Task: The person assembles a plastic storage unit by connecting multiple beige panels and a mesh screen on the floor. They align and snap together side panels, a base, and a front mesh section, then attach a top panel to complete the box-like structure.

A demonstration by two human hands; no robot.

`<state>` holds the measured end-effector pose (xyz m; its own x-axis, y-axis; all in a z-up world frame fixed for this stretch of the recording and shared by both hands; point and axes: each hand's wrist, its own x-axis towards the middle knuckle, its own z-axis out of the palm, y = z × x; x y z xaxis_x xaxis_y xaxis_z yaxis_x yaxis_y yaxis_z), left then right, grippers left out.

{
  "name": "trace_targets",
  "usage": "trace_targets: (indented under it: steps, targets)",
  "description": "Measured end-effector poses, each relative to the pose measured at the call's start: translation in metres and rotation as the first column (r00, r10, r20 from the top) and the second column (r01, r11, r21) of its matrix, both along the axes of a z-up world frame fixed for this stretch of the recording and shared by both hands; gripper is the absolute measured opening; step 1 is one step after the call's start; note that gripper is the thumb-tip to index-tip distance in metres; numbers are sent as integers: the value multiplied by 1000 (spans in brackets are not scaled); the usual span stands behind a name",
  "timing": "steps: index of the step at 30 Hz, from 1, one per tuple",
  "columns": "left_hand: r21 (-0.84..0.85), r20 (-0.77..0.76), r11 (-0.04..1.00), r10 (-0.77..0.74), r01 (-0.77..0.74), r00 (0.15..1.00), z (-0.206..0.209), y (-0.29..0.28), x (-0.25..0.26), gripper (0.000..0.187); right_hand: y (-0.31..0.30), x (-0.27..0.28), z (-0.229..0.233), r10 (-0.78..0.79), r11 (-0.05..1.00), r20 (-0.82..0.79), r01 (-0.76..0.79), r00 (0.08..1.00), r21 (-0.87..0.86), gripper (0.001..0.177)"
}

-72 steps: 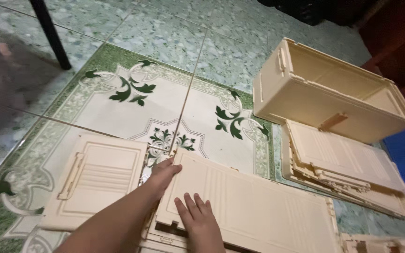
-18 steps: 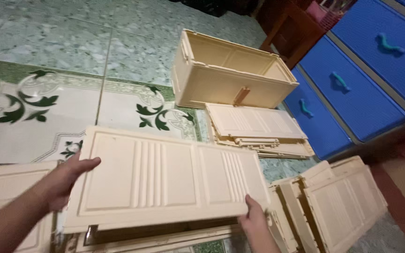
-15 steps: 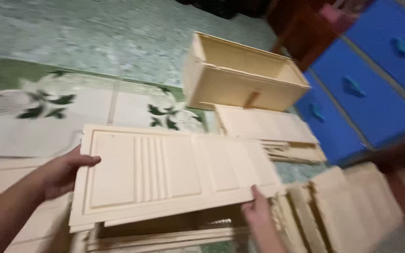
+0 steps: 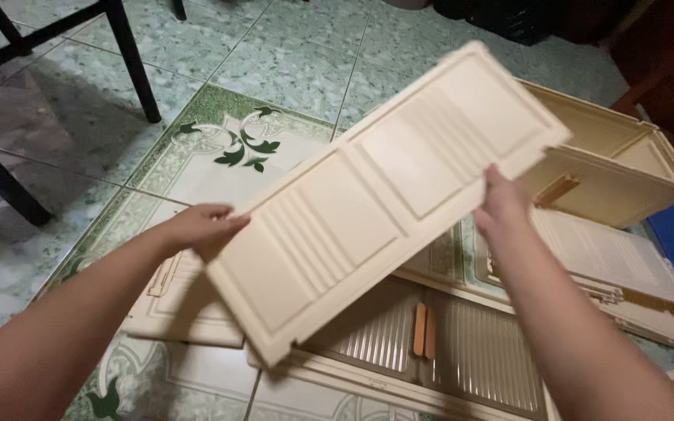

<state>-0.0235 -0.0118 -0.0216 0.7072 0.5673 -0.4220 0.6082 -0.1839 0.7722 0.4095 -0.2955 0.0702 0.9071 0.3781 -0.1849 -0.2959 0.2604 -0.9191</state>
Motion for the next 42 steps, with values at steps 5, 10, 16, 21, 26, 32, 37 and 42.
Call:
trace_targets:
  steps: [5,10,16,21,26,32,37,42]
  targets:
    - [-128,144,987,120,-102,982,-5,-2,-20,54,53,-27,-78,183,983,56,-182,981,-20,41]
    - [173,95,917,348,-360,933,15,-2,-44,56,54,-94,-167,-36,975,-323,-37,946,-217,61]
    - [274,-101,869,452,-412,886,5,1,-68,64,12,-192,-200,-24,999,-482,39,876,22,60]
    - [207,-133,868,483,-452,866,-40,25,-85,72,-27,-213,-175,140,990,-339,-124,930,68,64]
    - [257,-260,884,452,-390,853,-98,53,-102,76,-49,-207,-143,249,968,-221,-246,943,43,65]
    - [127,-235,925,378,-357,896,-171,86,-116,70,-75,-206,-128,309,937,-198,-333,930,-105,69]
    - [52,-368,946,315,-319,875,-209,100,-106,65,-101,-195,-121,339,915,-211,-373,917,-152,67]
    - [189,-494,955,292,-227,819,-222,83,-97,59,-122,-189,-118,324,882,-248,-386,913,-271,61]
